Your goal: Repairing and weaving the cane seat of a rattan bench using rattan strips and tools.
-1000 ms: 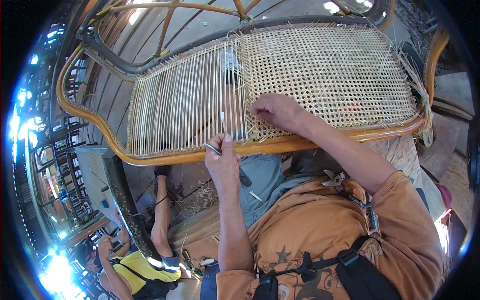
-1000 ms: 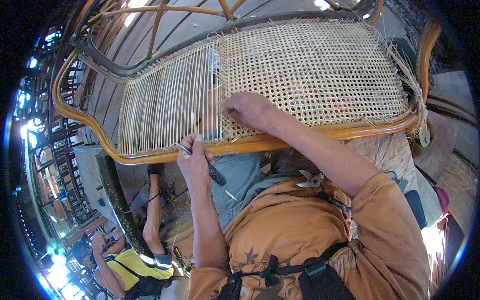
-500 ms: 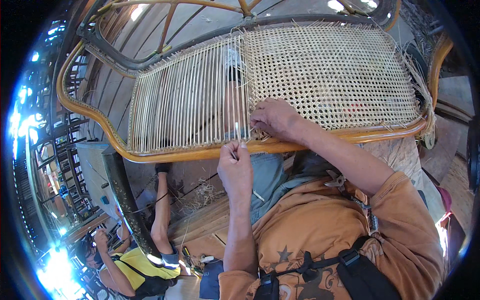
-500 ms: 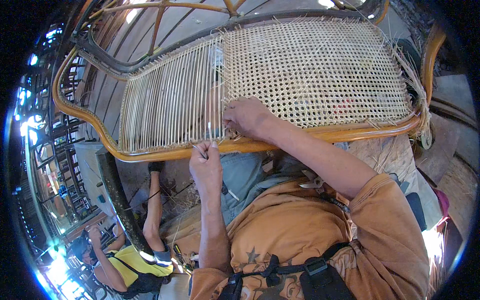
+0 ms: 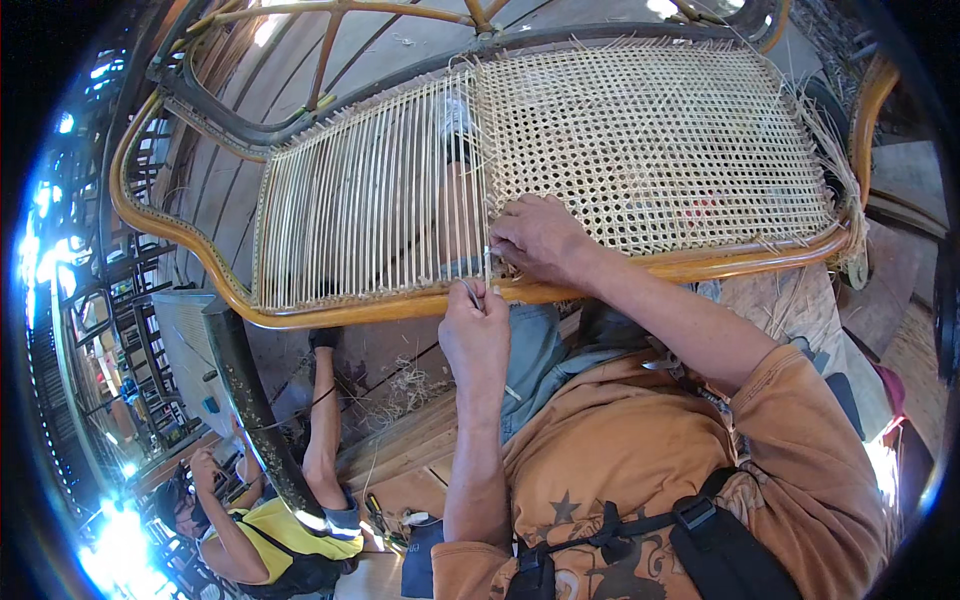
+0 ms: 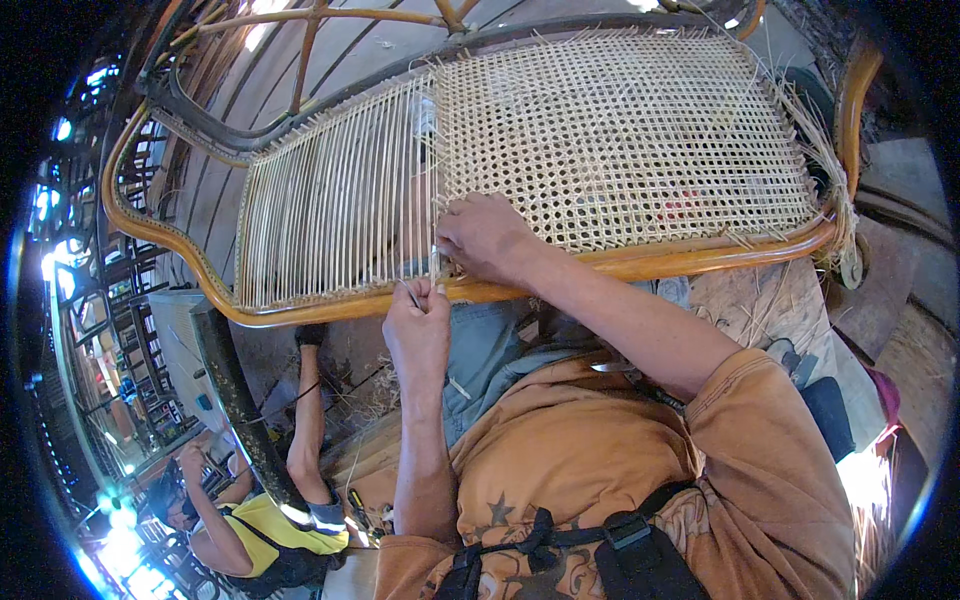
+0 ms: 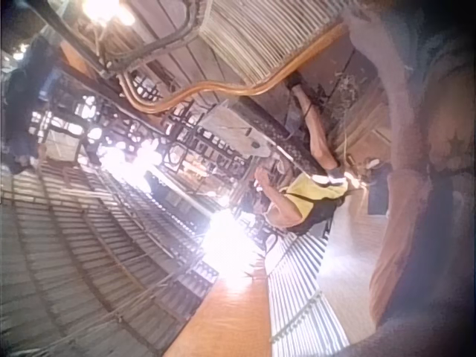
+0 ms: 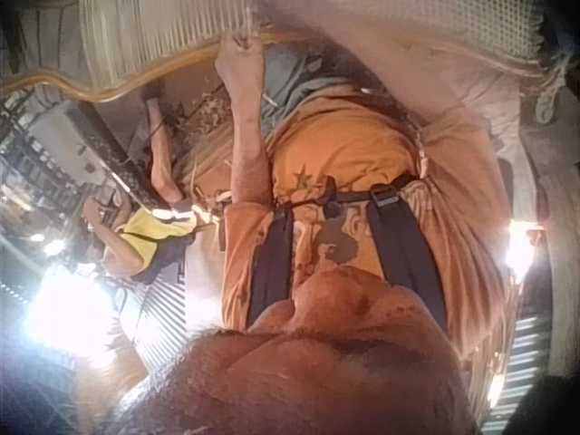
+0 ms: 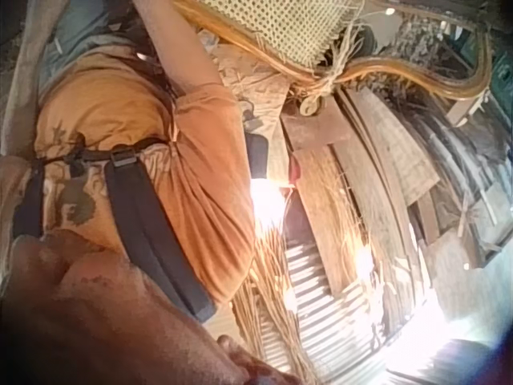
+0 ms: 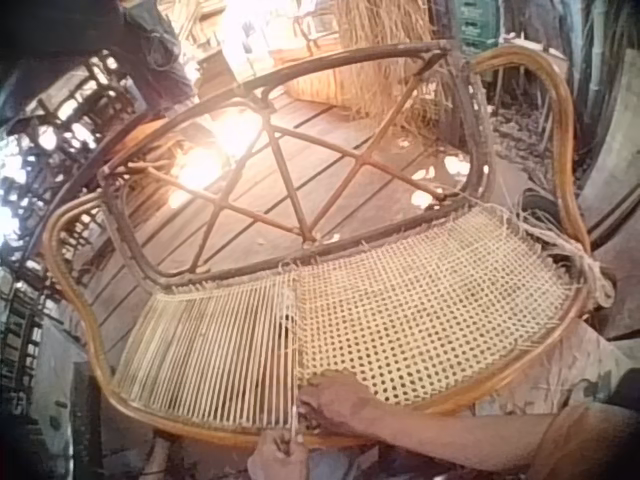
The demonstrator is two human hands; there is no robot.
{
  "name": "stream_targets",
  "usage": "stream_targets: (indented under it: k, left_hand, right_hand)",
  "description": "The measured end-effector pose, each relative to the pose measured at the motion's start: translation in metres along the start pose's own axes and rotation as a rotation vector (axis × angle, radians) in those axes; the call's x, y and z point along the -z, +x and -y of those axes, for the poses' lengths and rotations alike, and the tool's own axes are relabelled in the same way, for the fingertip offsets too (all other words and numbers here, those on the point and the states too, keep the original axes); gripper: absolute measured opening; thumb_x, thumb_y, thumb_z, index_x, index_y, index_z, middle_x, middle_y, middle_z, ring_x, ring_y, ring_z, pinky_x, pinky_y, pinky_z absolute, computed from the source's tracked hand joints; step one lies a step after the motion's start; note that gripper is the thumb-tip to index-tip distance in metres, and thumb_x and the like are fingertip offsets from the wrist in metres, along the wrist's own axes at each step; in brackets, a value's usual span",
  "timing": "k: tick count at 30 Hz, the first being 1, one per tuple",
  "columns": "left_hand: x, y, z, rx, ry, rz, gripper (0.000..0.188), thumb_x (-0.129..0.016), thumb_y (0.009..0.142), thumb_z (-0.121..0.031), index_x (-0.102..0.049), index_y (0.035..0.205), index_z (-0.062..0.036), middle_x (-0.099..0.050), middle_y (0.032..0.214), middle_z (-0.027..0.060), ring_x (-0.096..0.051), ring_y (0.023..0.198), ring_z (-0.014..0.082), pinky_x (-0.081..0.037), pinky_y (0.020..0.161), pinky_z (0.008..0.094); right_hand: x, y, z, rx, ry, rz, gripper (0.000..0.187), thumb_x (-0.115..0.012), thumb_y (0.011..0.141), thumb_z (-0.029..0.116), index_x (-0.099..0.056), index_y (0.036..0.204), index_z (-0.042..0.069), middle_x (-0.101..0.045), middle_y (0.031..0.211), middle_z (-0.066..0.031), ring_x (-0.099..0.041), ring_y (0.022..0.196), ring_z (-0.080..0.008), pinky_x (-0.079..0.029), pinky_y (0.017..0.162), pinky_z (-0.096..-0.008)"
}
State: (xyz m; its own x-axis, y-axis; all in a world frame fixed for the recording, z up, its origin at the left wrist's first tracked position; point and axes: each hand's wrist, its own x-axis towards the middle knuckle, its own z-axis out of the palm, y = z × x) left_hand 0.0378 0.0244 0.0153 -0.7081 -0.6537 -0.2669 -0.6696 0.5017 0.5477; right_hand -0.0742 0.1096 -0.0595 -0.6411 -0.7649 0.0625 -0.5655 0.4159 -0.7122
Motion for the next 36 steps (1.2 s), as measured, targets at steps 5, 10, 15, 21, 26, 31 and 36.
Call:
stream_targets:
  k: [5,10,15,21,26,31,36]
  left_hand:
    - [0.003,-0.008,0.001,-0.016,-0.006,-0.004,0.014,-0.057,0.083,-0.014,-0.054,0.084,0.0000,-0.059,0.069,0.0176,-0.060,0.062,0.0293,-0.047,0.062,0.0375]
    - [-0.002,-0.003,0.009,-0.054,-0.073,-0.038,0.014,-0.056,0.084,-0.013,-0.054,0.084,0.0004,-0.058,0.067,0.0170,-0.058,0.059,0.0258,-0.046,0.061,0.0364]
    - [0.006,-0.006,-0.001,-0.027,0.029,0.025,0.014,-0.056,0.085,-0.013,-0.054,0.086,0.0015,-0.060,0.069,0.0173,-0.058,0.061,0.0207,-0.046,0.062,0.0351]
    - [0.008,0.022,0.011,0.023,-0.294,-0.015,0.021,-0.050,0.089,-0.016,-0.055,0.094,0.0036,-0.056,0.064,0.0112,-0.056,0.060,0.0176,-0.045,0.059,0.0332]
    - [0.007,0.052,-0.006,0.075,-0.424,0.158,0.020,-0.051,0.088,-0.021,-0.055,0.089,-0.0005,-0.046,0.058,0.0003,-0.041,0.042,0.0067,-0.032,0.038,0.0224]
    - [0.005,0.059,-0.007,0.074,-0.369,0.334,0.023,-0.049,0.089,-0.019,-0.057,0.088,0.0023,-0.048,0.058,0.0026,-0.044,0.045,0.0090,-0.037,0.042,0.0267]
    - [0.008,0.046,-0.003,0.110,-0.431,0.354,0.023,-0.049,0.090,-0.022,-0.057,0.088,-0.0007,-0.049,0.058,0.0011,-0.045,0.043,0.0075,-0.036,0.039,0.0230]
  right_hand:
    - [0.000,-0.001,-0.001,-0.004,-0.011,0.012,0.013,-0.058,0.082,0.024,-0.061,0.085,0.012,-0.057,0.086,-0.0061,-0.053,0.089,-0.0256,-0.040,0.078,-0.0403]
    - [-0.004,-0.002,-0.007,0.030,0.008,0.000,0.013,-0.057,0.083,0.025,-0.062,0.085,0.013,-0.058,0.088,-0.0050,-0.053,0.089,-0.0251,-0.041,0.078,-0.0403]
    - [0.000,0.000,0.000,-0.023,-0.042,0.059,0.013,-0.057,0.083,0.026,-0.062,0.086,0.014,-0.058,0.089,-0.0046,-0.053,0.090,-0.0252,-0.040,0.078,-0.0405]
    - [0.004,0.000,-0.010,0.047,0.063,0.034,0.014,-0.058,0.083,0.026,-0.061,0.085,0.012,-0.057,0.088,-0.0058,-0.052,0.091,-0.0260,-0.040,0.080,-0.0414]
    - [0.006,0.006,-0.015,0.148,0.051,0.111,0.011,-0.062,0.080,0.022,-0.061,0.083,0.011,-0.055,0.084,-0.0077,-0.053,0.086,-0.0272,-0.044,0.075,-0.0383]
    - [0.019,0.016,-0.021,0.124,0.075,0.267,0.010,-0.065,0.077,0.019,-0.063,0.084,0.012,-0.055,0.080,-0.0075,-0.053,0.085,-0.0266,-0.044,0.076,-0.0380]
    - [0.024,0.031,-0.024,0.105,0.080,0.475,0.010,-0.065,0.074,0.014,-0.063,0.080,0.007,-0.058,0.080,-0.0131,-0.055,0.080,-0.0306,-0.045,0.073,-0.0390]
